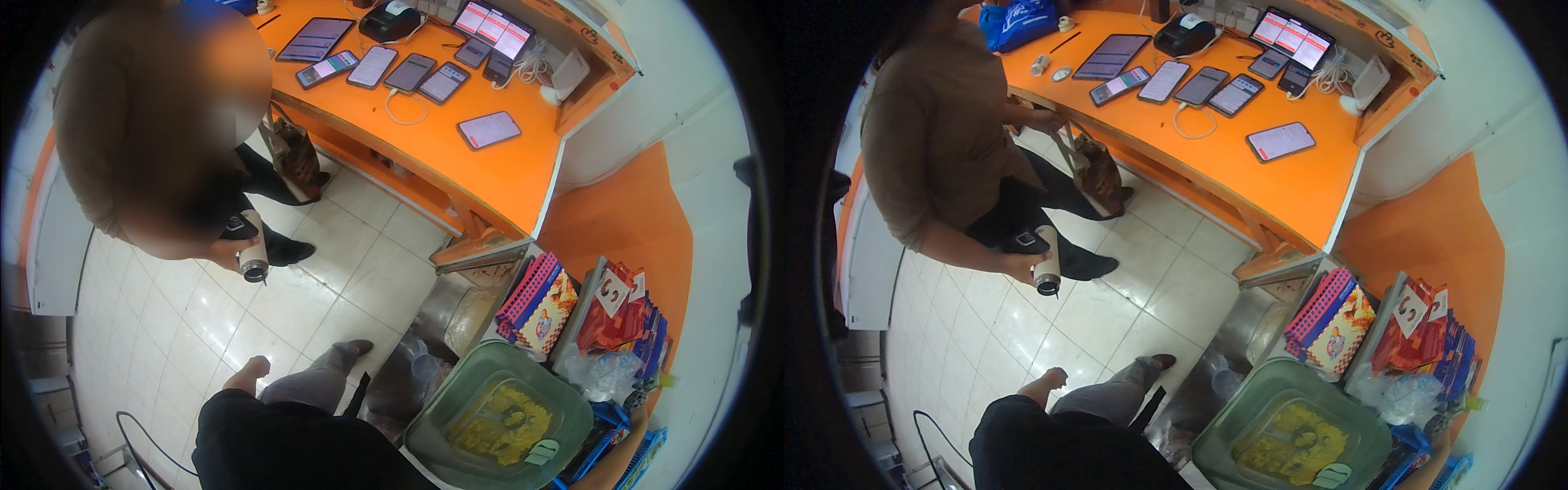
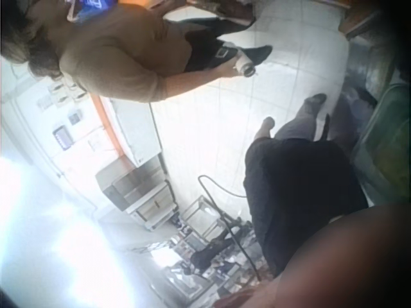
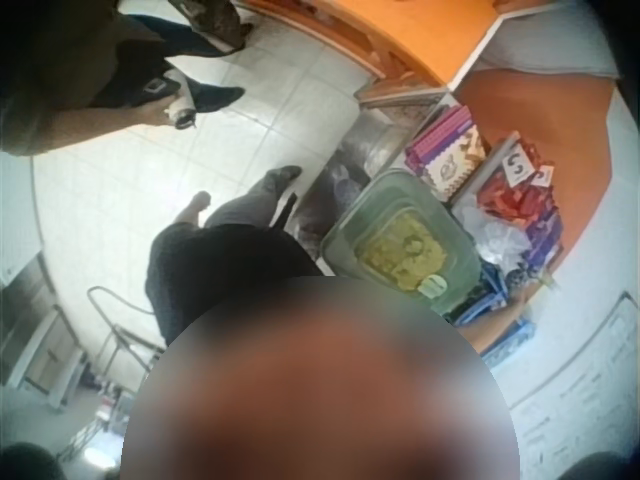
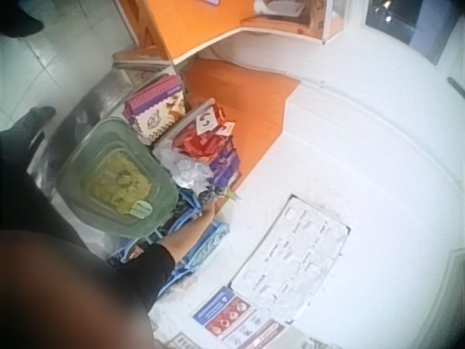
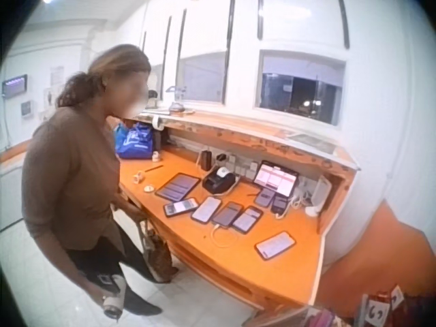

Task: The person cuts fried food on a cutting board, then places it into a plastic bag. They add a small packet and a green container, seal the bag, and place it on the counter.

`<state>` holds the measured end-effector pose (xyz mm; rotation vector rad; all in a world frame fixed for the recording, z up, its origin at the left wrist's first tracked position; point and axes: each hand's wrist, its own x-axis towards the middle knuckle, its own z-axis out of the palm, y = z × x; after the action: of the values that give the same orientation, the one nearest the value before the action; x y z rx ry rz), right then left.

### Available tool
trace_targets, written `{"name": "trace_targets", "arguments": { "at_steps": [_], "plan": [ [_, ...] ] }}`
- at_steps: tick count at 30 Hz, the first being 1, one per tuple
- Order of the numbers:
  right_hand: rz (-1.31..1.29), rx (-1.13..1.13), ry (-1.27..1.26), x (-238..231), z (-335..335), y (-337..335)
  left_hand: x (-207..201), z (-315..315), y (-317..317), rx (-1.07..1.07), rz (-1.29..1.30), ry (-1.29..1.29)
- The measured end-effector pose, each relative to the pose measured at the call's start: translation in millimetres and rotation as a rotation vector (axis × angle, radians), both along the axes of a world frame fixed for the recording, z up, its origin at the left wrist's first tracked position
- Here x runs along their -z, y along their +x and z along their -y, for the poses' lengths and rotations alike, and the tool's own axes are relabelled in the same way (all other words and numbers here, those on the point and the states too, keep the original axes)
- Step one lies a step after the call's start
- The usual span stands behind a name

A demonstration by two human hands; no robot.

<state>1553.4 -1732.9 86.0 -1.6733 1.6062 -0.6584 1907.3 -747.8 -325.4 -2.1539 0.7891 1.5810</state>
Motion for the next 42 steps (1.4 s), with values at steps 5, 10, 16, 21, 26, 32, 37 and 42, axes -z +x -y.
{"name": "trace_targets", "arguments": {
  "at_steps": [5,10,16,21,26,32,37,42],
  "plan": [
    [-0.012,0.001,-0.005,1.8,0.7,0.7,-7.2,-13.5,-0.7,-0.269,-0.010,0.064],
    [-0.039,0.010,-0.019,3.9,4.9,2.7,-2.3,-25.2,-2.3,-0.072,0.021,0.039],
    [-0.048,0.036,-0.022,8.7,10.3,3.5,5.4,-13.4,-3.4,0.015,0.037,-0.065],
    [-0.060,0.049,-0.034,14.3,17.9,0.0,-3.5,-8.1,-4.8,-0.133,0.048,-0.097],
    [-0.077,0.037,-0.073,14.8,31.7,-17.1,-3.9,-7.7,-3.1,0.043,-0.032,-0.004],
    [-0.598,-0.060,-0.528,-7.3,9.9,-14.0,-8.2,4.5,13.3,-0.958,-0.109,0.041],
    [-0.527,-0.070,-1.094,-101.0,-76.5,59.9,-24.3,100.3,38.4,-0.442,-0.208,-0.239],
    [0.159,-0.289,-0.613,-232.1,-308.6,50.1,-118.3,249.6,13.6,0.021,-0.526,-0.248]
  ]
}}
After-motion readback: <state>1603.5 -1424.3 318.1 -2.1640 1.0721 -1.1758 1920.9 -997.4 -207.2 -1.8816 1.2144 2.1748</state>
